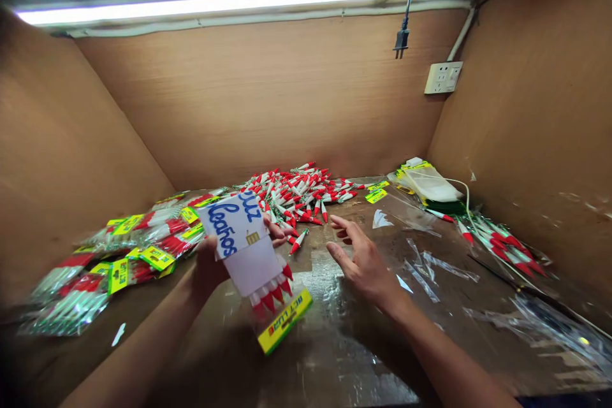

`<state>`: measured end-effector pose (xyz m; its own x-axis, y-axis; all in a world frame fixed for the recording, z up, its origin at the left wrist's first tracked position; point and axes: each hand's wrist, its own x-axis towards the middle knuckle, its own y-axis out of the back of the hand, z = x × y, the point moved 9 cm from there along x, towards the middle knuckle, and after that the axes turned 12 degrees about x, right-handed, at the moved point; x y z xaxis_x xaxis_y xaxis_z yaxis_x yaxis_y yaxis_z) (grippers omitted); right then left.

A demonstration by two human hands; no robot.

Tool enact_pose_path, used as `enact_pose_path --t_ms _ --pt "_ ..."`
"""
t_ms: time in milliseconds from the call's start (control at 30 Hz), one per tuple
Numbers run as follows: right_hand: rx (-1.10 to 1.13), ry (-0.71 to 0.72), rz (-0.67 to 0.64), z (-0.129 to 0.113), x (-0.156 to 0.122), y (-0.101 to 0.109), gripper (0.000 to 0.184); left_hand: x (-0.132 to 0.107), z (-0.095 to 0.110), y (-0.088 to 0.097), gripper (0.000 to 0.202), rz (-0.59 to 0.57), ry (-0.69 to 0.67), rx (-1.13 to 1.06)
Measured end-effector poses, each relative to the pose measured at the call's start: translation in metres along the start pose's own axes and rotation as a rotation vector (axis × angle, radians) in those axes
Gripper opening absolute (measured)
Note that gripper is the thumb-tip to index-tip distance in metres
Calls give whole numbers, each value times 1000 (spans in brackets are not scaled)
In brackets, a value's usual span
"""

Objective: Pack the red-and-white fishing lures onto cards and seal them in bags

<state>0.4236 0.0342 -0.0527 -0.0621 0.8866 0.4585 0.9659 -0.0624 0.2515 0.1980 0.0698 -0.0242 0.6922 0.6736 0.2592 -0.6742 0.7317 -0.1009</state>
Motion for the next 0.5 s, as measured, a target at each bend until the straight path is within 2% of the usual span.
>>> enact_pose_path --t_ms 100,200,267,333,400,433,500 --pt "96 29 -67 -19 13 -16 48 3 -24 -20 81 -58 33 -141" --pt "168 51 -187 -40 37 -44 45 4 -51 -36 83 -149 87 -235" --pt "244 -4 -262 -43 54 -64 40 2 -66 -41 90 -193 119 -278" --pt "385 -112 -303 -36 67 -82 37 0 -76 -41 102 -190 138 -326" --pt "588 -178 -226 -25 77 -87 36 -2 -82 -39 112 -154 138 -392" --pt "689 -176 -144 -20 81 -82 36 -2 -84 -38 113 -140 140 -427" --pt "834 -127 56 -8 88 -61 35 -3 -88 -39 107 -126 149 -496"
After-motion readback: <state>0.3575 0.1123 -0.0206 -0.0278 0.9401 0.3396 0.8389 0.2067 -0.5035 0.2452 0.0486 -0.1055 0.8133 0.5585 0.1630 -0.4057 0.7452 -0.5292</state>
